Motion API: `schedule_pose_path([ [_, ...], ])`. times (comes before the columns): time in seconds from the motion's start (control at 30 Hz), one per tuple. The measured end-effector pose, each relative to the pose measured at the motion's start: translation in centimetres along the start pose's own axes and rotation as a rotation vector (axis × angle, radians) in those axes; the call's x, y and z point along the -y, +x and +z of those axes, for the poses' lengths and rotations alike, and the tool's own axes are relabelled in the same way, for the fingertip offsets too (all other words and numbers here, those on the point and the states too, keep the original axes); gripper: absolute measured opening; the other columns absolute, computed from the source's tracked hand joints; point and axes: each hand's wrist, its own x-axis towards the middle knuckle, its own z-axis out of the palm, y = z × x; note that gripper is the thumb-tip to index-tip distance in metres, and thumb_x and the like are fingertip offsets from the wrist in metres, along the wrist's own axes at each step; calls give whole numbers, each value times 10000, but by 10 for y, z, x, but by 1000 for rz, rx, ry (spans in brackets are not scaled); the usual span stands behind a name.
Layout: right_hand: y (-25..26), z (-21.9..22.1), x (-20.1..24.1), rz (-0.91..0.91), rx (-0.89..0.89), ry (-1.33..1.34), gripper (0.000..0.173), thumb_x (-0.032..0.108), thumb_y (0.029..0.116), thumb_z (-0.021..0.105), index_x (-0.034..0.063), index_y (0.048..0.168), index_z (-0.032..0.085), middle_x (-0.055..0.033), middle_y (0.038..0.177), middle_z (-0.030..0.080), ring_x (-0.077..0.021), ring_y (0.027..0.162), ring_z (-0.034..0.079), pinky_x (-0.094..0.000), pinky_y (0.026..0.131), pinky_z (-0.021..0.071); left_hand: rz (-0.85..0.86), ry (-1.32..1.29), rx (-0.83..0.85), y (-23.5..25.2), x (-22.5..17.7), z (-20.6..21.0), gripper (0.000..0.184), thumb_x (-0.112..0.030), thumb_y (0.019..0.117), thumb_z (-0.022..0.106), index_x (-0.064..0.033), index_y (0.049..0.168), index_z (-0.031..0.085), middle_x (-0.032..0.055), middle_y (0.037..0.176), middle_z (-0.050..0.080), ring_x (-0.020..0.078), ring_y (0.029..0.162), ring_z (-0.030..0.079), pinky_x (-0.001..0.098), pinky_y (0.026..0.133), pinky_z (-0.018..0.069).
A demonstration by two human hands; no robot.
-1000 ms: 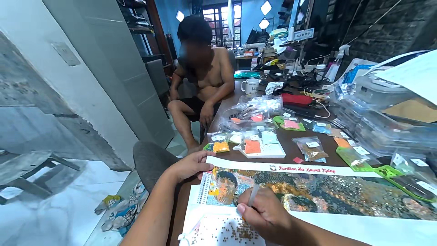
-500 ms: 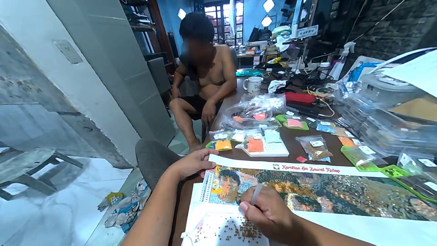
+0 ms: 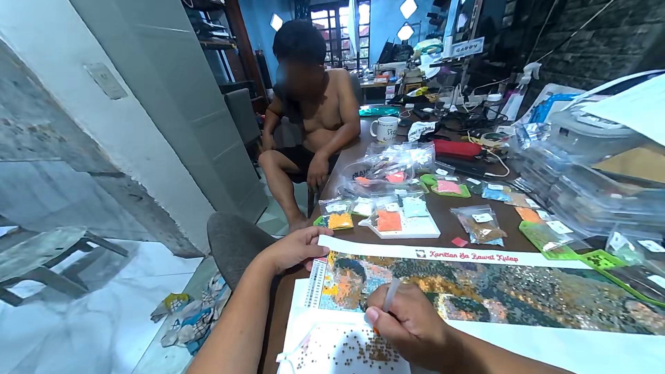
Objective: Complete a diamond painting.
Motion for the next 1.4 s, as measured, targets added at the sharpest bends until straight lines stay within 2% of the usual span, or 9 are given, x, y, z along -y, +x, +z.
schedule_pose_path([
  [0.3,0,0,0,9,-21,8,372,221,1075,447,35,783,581,-65,641,543,-102,602,539,-228,577,446,0,26,-6,0,0,0,378,-14,1025,534,-74,1395,486,51,941,701,66,663,639,198,585,520],
  [0.47,1,0,0,22,-36,22,372,225,1077,440,36,783,568,-66,641,532,-96,599,530,-221,572,438,-3,15,-1,-1,-1,0,388,0,1021,531,-76,1399,483,49,934,700,58,639,625,187,576,513],
  [0.63,7,-2,3,177,-110,167,335,232,1073,442,63,809,560,19,642,501,29,571,475,-132,535,394,0,9,-15,-1,0,0,430,4,997,576,-63,1408,471,37,918,697,44,636,615,180,571,504],
  [0.73,14,-4,4,286,-135,210,296,220,1053,451,98,811,570,77,636,477,62,557,445,-117,519,373,7,9,-1,-1,0,0,456,17,980,590,-54,1411,459,30,925,688,41,648,616,180,577,505],
  [0.87,26,-1,5,380,-103,207,283,225,1049,453,117,815,570,92,638,463,61,554,438,-122,518,366,-1,-4,12,0,0,-1,465,32,958,612,-55,1393,473,28,935,696,38,650,619,175,578,507],
  [0.93,35,1,5,421,-87,189,286,232,1043,454,116,813,578,83,649,489,44,566,471,-139,534,398,-3,-3,10,0,0,-1,475,36,957,612,-58,1399,470,27,923,690,38,640,611,174,576,504],
  [1.13,53,10,1,650,-14,186,254,237,1048,460,131,860,595,85,660,508,25,571,495,-157,546,413,-8,-21,11,0,0,-1,467,50,950,616,-67,1382,484,34,946,704,38,646,620,174,579,508],
  [1.3,49,11,-3,624,-47,169,261,234,1049,470,103,888,628,80,687,538,29,599,523,-149,576,448,-15,-10,5,1,0,-1,467,44,960,608,-60,1397,479,40,944,700,47,647,621,188,584,515],
  [1.4,47,12,-3,612,-55,149,253,236,1046,472,105,891,623,82,669,524,31,583,510,-149,561,435,-19,-18,6,2,1,-1,463,45,966,601,-61,1399,477,43,944,702,47,643,624,184,580,515],
])
